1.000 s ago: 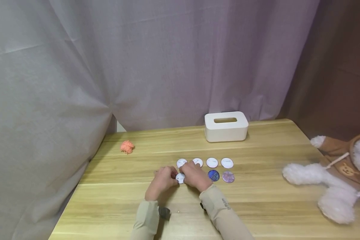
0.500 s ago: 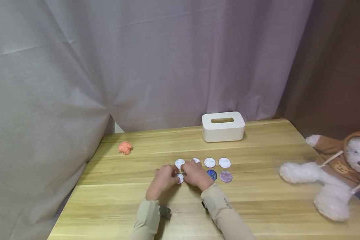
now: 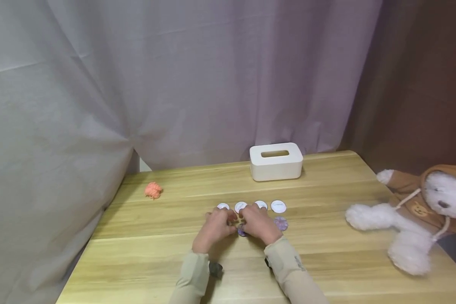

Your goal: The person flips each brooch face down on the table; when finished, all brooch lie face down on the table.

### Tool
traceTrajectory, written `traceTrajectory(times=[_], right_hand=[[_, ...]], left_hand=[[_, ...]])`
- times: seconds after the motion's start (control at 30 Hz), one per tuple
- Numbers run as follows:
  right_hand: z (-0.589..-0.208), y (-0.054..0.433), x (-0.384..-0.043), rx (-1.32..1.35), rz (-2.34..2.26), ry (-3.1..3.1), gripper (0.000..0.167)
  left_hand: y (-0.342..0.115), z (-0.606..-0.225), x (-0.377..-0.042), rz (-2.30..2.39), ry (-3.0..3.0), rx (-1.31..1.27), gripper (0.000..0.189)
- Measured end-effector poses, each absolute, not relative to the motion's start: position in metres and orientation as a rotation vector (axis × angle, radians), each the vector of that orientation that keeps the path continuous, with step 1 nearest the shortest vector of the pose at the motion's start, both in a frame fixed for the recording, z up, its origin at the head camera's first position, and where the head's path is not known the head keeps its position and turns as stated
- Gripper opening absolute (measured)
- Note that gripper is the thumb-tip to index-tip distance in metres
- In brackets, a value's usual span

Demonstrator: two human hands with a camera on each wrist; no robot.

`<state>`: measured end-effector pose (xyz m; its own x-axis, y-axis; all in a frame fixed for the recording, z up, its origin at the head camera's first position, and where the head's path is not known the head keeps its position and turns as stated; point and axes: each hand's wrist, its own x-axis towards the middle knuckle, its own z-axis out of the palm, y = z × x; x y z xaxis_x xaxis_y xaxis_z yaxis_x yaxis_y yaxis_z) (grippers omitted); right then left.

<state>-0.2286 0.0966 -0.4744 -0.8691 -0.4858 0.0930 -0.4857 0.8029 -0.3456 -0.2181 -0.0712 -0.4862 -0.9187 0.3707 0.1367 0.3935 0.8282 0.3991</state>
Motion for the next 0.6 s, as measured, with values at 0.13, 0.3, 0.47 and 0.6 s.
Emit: traceTrajectory(times=[0.13, 0.3, 0.47, 0.6], right_hand=[[-0.474, 0.104, -0.225, -0.782, -0.568, 2.989, 0.023], [-0.476, 0.107, -0.223, -0.755, -0.613, 2.956, 0.031], [-0.479, 0.11, -0.221, -0.759, -0.597, 2.95, 0.034], [-0.481, 0.111, -0.22, -0.762, -0.621, 2.958, 0.032]], left_hand=[[-0.064, -0.486, -0.217, -0.68, -2.958, -0.663, 0.023], [-0.058, -0.487, -0.215, -0.666, -2.952, -0.719, 0.024], [-0.055, -0.489, -0.214, -0.681, -2.959, -0.738, 0.027], [-0.055, -0.49, -0.214, -0.679, -2.97, -0.734, 0.024]])
